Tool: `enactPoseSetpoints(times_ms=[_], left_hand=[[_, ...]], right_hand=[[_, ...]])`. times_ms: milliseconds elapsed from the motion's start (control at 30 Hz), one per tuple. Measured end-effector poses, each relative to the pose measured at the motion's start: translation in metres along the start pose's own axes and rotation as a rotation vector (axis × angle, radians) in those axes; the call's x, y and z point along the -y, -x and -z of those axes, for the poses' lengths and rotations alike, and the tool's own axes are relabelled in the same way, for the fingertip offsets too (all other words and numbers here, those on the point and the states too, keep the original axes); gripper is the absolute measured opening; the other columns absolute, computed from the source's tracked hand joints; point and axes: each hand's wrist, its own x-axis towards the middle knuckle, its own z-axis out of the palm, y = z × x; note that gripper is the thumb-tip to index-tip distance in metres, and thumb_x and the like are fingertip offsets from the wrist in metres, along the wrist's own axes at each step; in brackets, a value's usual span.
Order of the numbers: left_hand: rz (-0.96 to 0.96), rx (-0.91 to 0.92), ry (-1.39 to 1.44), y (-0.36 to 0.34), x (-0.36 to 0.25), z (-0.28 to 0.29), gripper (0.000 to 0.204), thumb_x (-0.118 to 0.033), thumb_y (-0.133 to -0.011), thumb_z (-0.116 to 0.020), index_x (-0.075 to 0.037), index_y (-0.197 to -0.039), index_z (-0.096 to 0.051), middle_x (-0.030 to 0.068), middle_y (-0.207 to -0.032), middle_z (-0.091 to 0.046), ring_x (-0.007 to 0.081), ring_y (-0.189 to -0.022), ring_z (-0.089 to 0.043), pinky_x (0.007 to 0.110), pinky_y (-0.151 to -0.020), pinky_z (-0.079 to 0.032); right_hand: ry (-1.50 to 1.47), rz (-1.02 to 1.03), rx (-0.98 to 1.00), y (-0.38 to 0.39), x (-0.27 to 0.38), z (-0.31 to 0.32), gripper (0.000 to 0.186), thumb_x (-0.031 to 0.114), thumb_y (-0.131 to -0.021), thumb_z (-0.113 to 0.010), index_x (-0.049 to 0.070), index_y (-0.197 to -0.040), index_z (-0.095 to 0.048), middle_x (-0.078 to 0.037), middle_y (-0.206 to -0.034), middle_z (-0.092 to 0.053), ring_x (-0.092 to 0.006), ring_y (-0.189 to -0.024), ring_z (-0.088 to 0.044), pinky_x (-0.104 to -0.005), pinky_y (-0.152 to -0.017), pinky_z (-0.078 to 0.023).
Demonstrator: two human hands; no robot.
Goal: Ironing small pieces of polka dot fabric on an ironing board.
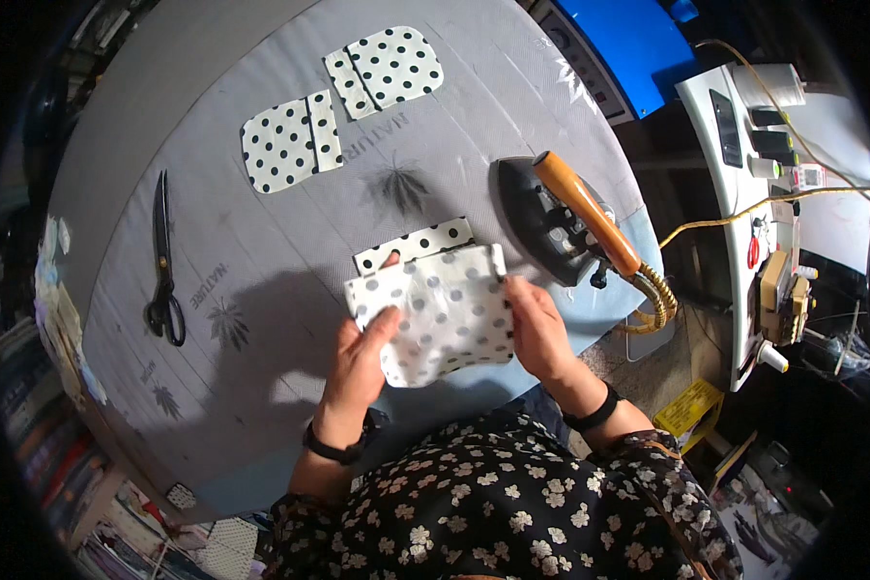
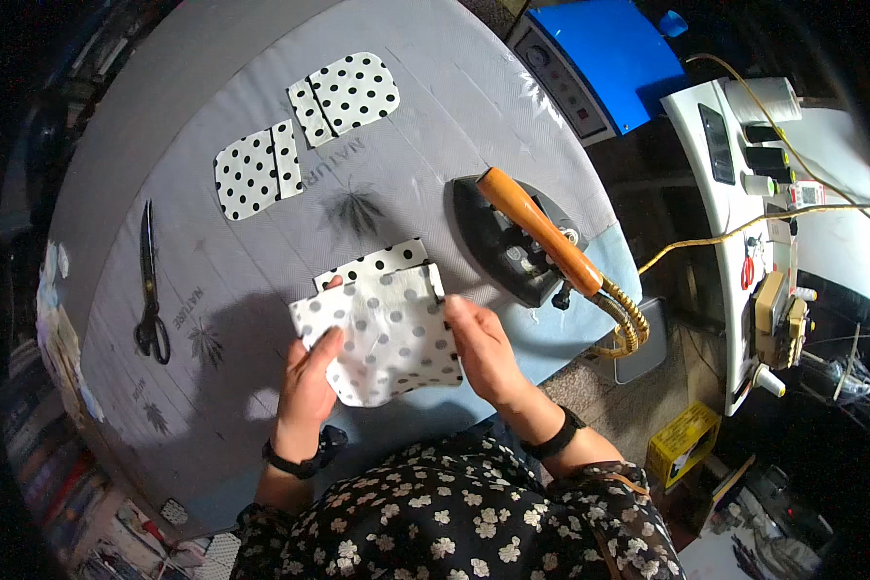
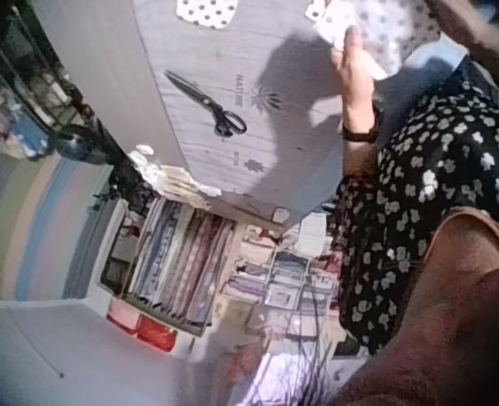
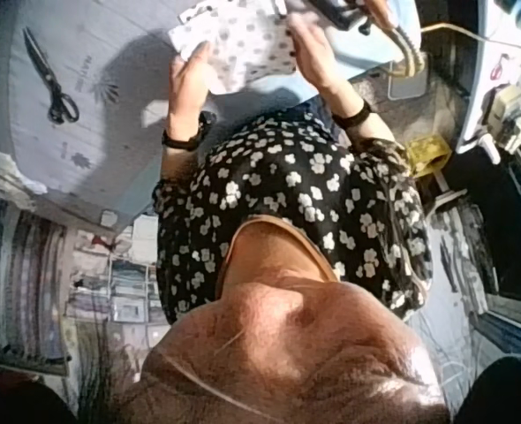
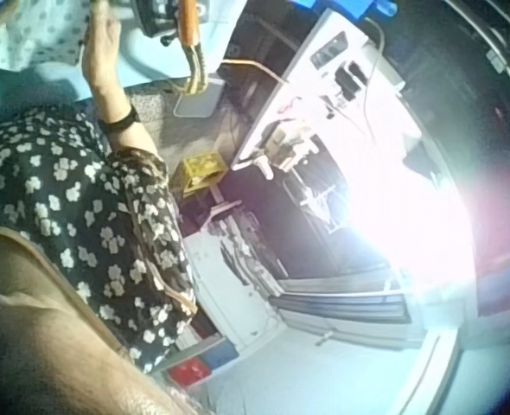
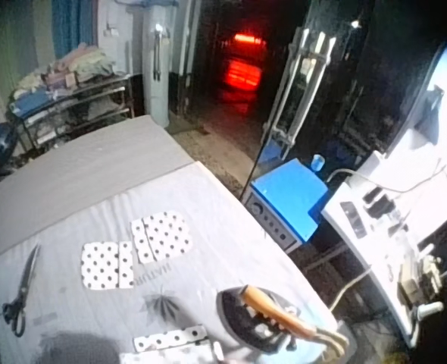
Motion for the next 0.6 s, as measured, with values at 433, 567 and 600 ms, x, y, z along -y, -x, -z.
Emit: enactPoseSetpoints(times_ms=[433, 567, 600], left_hand=[[-0.048, -0.383, -0.521, -0.016, 0.026, 0.044, 0.022, -0.022, -0.099, -0.061, 0.000, -0.104, -0.064, -0.0013, -0.083, -0.064, 0.0045, -0.071, -0.059, 0.020, -0.060, -0.048], [-0.039, -0.424, -0.561, -0.022, 0.028, 0.042, 0.015, -0.012, -0.097, -0.062, 0.002, -0.098, -0.064, 0.0005, -0.079, -0.063, 0.0040, -0.066, -0.057, 0.020, -0.056, -0.048], [-0.035, -0.429, -0.595, -0.024, 0.030, 0.044, 0.012, -0.009, -0.096, -0.062, 0.003, -0.097, -0.064, 0.0011, -0.078, -0.063, 0.0040, -0.065, -0.057, 0.020, -0.056, -0.048]], right_hand=[[0.916, 0.350, -0.306, -0.029, 0.011, -0.023, 0.015, 0.014, -0.088, -0.068, -0.001, -0.090, -0.066, -0.017, -0.069, -0.065, -0.0228, -0.059, -0.065, -0.0333, -0.057, -0.050], [0.951, 0.253, -0.345, -0.045, 0.007, -0.014, 0.016, 0.015, -0.087, -0.069, -0.001, -0.088, -0.066, -0.016, -0.070, -0.066, -0.0238, -0.061, -0.066, -0.0339, -0.058, -0.051], [0.953, 0.254, -0.344, -0.046, 0.007, -0.014, 0.016, 0.015, -0.087, -0.069, -0.001, -0.088, -0.066, -0.016, -0.070, -0.066, -0.0238, -0.061, -0.066, -0.0339, -0.058, -0.051]])
